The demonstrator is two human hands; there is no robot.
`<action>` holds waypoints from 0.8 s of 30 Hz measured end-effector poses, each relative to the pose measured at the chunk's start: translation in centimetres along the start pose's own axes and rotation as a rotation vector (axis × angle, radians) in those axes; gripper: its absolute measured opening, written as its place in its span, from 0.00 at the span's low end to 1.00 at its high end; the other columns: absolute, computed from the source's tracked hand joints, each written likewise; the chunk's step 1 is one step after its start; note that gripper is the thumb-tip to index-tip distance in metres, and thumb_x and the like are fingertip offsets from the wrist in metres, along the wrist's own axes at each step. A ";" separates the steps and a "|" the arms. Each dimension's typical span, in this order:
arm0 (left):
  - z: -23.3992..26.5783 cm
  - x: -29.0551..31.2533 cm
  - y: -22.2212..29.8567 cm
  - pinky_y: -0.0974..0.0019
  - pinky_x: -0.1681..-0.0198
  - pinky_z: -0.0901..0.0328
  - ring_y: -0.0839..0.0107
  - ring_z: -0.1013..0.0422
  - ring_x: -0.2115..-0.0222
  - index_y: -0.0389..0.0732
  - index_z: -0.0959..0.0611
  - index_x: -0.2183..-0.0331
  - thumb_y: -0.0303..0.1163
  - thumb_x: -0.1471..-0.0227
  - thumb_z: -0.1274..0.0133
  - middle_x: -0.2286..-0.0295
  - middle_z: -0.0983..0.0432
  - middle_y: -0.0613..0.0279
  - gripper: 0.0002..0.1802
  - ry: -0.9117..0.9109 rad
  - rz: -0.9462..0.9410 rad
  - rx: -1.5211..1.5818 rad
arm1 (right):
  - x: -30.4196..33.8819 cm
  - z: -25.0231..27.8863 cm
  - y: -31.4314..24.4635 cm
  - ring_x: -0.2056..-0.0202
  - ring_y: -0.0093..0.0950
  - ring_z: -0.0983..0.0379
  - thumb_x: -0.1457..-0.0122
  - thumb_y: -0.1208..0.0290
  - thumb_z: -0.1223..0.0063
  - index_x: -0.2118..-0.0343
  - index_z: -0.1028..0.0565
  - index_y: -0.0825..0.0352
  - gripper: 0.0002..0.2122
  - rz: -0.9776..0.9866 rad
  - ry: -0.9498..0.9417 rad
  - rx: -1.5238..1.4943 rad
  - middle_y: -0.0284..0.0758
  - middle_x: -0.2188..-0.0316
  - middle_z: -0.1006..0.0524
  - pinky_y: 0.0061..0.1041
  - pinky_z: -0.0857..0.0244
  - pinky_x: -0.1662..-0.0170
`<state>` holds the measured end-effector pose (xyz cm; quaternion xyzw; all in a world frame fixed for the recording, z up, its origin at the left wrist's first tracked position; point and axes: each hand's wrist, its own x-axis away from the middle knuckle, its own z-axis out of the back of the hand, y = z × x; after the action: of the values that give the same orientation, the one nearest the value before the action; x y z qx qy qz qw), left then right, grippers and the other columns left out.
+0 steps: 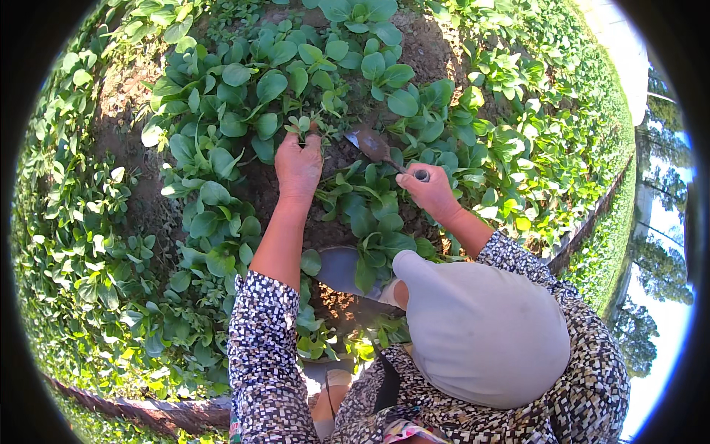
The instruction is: The person weeds a crop of plants by hand and with a small trowel, placing the pulled weeds into a white bucket.
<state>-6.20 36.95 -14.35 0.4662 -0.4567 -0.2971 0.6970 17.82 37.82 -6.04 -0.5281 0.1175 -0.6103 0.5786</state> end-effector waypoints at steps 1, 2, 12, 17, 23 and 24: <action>-0.6 0.5 -0.5 0.62 0.66 0.35 0.63 0.28 0.75 0.40 0.22 0.57 0.33 0.51 0.52 0.75 0.23 0.54 0.17 0.006 -0.066 -0.093 | -0.3 -0.4 -0.1 0.81 0.17 0.43 0.48 0.67 0.43 0.81 0.29 0.70 0.12 0.054 -0.004 0.052 0.29 0.87 0.37 0.21 0.45 0.76; -0.7 1.3 1.4 0.57 0.62 0.34 0.53 0.26 0.68 0.41 0.22 0.57 0.35 0.51 0.50 0.71 0.22 0.48 0.19 -0.091 0.034 -0.279 | -0.6 -0.4 0.1 0.81 0.17 0.42 0.48 0.67 0.43 0.81 0.29 0.70 0.12 0.102 0.001 0.108 0.29 0.87 0.36 0.21 0.45 0.76; -3.4 -4.4 3.5 0.52 0.56 0.33 0.47 0.30 0.57 0.45 0.43 0.43 0.31 0.56 0.43 0.53 0.35 0.46 0.40 -0.144 -0.086 -0.746 | -2.2 -0.6 0.3 0.81 0.18 0.42 0.48 0.67 0.43 0.82 0.28 0.70 0.12 0.172 -0.084 0.185 0.28 0.87 0.35 0.22 0.43 0.76; -5.3 -5.7 3.1 0.52 0.53 0.34 0.47 0.37 0.53 0.40 0.28 0.53 0.26 0.58 0.43 0.52 0.42 0.50 0.26 -0.112 -0.197 -0.703 | -2.8 -3.0 0.3 0.82 0.26 0.38 0.50 0.66 0.43 0.81 0.28 0.68 0.12 0.208 0.023 0.273 0.34 0.85 0.32 0.26 0.41 0.75; -6.3 -7.4 -0.6 0.51 0.55 0.35 0.46 0.35 0.56 0.38 0.24 0.60 0.21 0.57 0.48 0.58 0.33 0.49 0.18 0.002 -0.387 -0.717 | -3.4 -5.3 -0.3 0.80 0.36 0.32 0.50 0.68 0.43 0.80 0.28 0.68 0.10 0.408 0.120 0.502 0.39 0.81 0.30 0.30 0.38 0.75; -5.9 -8.0 -1.1 0.51 0.56 0.35 0.46 0.34 0.58 0.37 0.23 0.61 0.22 0.57 0.47 0.61 0.32 0.49 0.16 0.056 -0.400 -0.653 | -3.6 -5.3 -0.8 0.76 0.39 0.30 0.51 0.63 0.44 0.81 0.27 0.64 0.10 0.421 0.102 0.580 0.37 0.81 0.28 0.34 0.36 0.72</action>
<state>-4.03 45.43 -19.13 0.3074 -0.2187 -0.5443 0.7493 12.37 38.60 -9.44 -0.2750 0.0742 -0.5113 0.8108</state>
